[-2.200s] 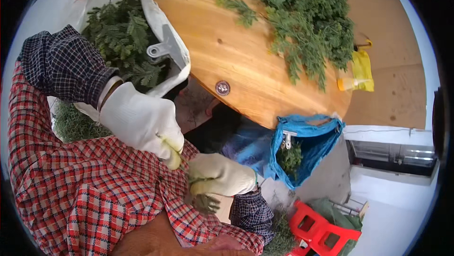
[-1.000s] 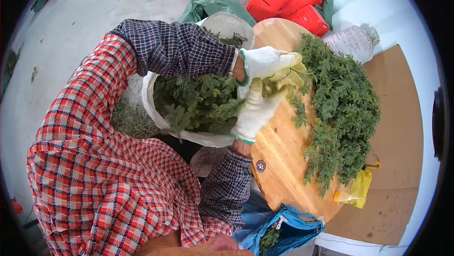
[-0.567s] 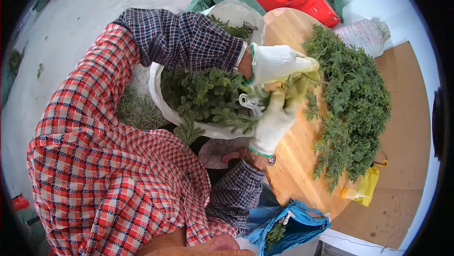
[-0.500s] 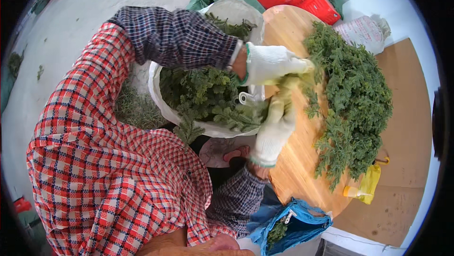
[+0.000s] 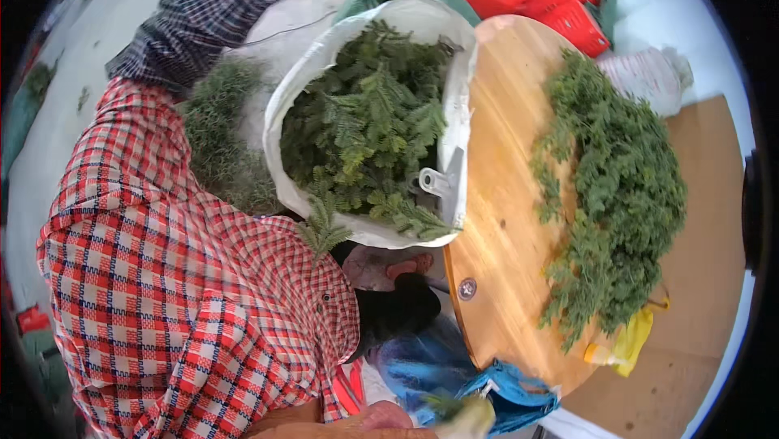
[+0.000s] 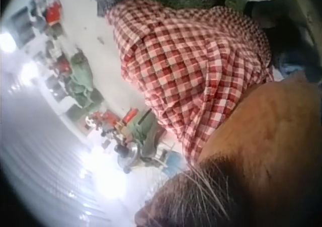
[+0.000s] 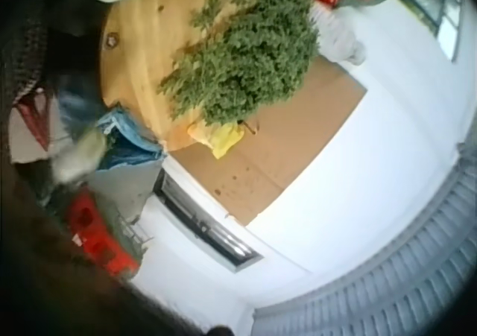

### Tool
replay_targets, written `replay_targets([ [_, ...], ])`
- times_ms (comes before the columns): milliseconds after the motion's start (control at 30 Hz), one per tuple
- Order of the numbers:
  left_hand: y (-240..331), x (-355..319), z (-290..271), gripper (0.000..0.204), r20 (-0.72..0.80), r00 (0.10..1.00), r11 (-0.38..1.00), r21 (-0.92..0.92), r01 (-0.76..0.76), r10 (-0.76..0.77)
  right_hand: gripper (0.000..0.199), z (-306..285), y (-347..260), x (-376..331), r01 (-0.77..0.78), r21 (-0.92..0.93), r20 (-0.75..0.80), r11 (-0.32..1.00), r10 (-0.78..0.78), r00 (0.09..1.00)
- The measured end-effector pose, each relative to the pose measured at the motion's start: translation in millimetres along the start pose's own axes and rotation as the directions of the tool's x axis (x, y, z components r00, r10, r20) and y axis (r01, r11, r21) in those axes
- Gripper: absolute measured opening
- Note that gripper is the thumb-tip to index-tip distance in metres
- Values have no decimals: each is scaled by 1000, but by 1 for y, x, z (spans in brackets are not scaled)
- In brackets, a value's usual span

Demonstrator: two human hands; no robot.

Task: Packing green leafy plants from a wooden board into a white bag

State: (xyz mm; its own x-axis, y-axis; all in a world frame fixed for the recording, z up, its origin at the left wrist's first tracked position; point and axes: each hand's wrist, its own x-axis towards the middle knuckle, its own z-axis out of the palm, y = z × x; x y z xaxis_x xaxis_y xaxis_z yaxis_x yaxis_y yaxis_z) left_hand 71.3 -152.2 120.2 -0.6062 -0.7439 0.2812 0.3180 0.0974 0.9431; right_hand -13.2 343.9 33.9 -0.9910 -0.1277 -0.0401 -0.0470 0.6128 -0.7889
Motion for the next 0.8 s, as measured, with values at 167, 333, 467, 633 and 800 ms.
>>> replay_targets([
  [167, -74, -25, -171, 55, -202, 952, 366, 888, 277, -231, 30, -14, 50, 61, 69, -308, -251, 949, -151, 956],
  [333, -125, -123, -168, 93, -393, 718, -410, 897, 163, -574, 27, -13, 73, 85, -93, -579, -326, 810, -125, 937],
  [467, -73, -161, -108, 75, 111, 988, 201, 971, -131, 107, 24, -7, 34, 67, -14, -639, -489, 769, -392, 779],
  [633, -75, -187, -20, 48, 876, 422, 490, 269, -829, 234, 20, 67, -30, 32, 462, -534, -375, 708, -689, 621],
  [800, -108, -186, -4, 41, 936, 350, 418, 305, -856, 32, 35, 167, -78, 41, 599, -322, 96, 733, -604, 791],
])
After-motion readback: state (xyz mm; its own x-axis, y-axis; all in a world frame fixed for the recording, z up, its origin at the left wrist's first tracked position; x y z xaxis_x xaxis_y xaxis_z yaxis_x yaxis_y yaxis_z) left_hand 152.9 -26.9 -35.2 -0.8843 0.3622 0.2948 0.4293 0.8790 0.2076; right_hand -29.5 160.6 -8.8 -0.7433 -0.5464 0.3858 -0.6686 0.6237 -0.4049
